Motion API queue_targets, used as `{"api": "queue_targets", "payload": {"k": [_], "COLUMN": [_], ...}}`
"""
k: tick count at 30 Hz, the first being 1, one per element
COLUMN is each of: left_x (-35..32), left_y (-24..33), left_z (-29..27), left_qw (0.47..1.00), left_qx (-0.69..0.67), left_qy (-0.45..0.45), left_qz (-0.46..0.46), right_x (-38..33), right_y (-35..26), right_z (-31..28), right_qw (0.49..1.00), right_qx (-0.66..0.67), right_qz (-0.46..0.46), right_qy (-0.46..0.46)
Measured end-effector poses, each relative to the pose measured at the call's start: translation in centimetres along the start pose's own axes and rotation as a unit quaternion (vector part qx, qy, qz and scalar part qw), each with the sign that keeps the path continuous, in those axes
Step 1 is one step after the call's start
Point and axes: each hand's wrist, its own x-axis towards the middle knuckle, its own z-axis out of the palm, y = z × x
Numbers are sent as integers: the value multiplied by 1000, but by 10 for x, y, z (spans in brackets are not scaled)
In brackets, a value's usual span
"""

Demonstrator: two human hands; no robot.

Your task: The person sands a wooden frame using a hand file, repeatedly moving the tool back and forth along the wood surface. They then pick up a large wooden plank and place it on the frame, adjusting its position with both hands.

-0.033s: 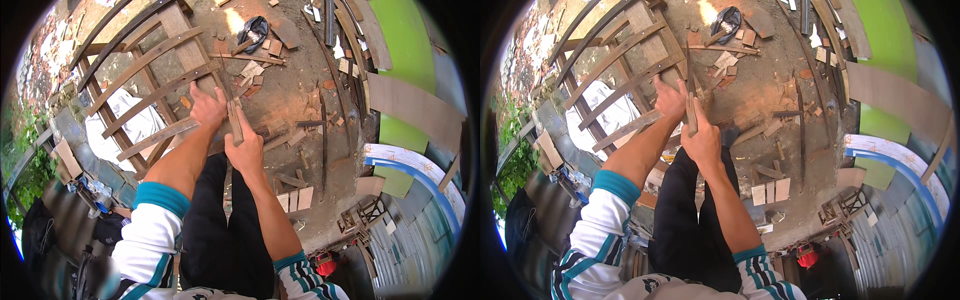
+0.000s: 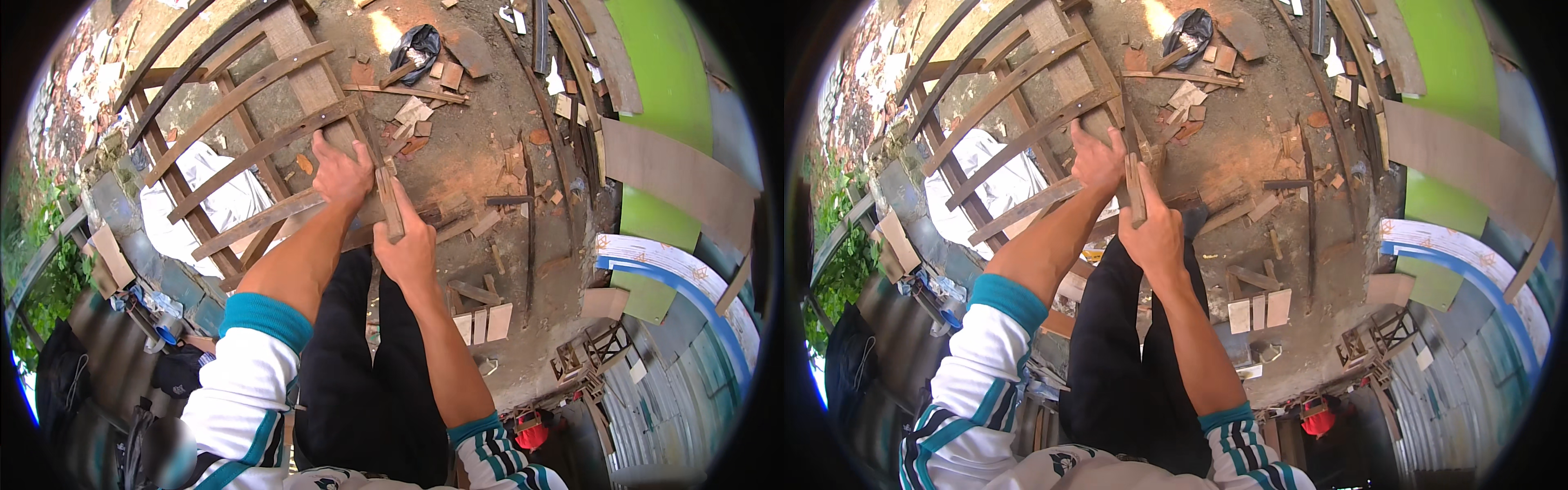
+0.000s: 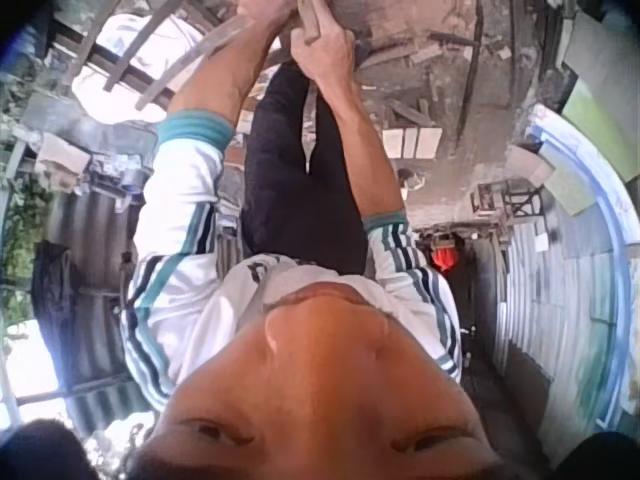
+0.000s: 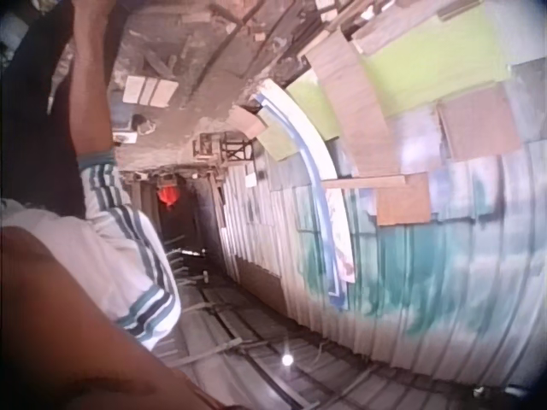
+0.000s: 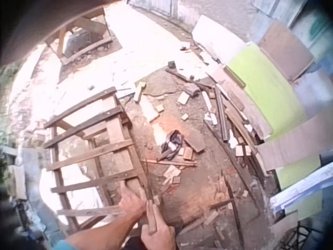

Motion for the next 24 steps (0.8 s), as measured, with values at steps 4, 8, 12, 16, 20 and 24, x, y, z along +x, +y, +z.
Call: {"api": "queue_targets", "payload": {"k": [4, 8, 12, 16, 20, 24], "left_x": [11, 15, 9, 12, 11, 6], "left_y": [-8, -9, 6, -5, 0, 3], "left_z": [4, 4, 4, 13, 0, 3], "left_qw": [999, 998, 1000, 999, 1000, 1000], "left_qx": [-20, -15, -6, 9, 17, 20], "left_qy": [38, 51, 16, 31, 11, 9], "left_qz": [8, 21, 19, 17, -15, -6], "right_x": [-90, -112, 28, -2, -133, -92], "right_y": [-20, -18, 4, -4, -26, -9], "right_z": [-51, -56, 3, 1, -62, -36], "right_qw": [1000, 998, 1000, 999, 999, 999], "right_qx": [26, 39, 2, 10, 17, 23], "right_qz": [-18, -30, -6, -8, -47, -25], "right_qy": [-2, 27, 18, 29, 16, 29]}}
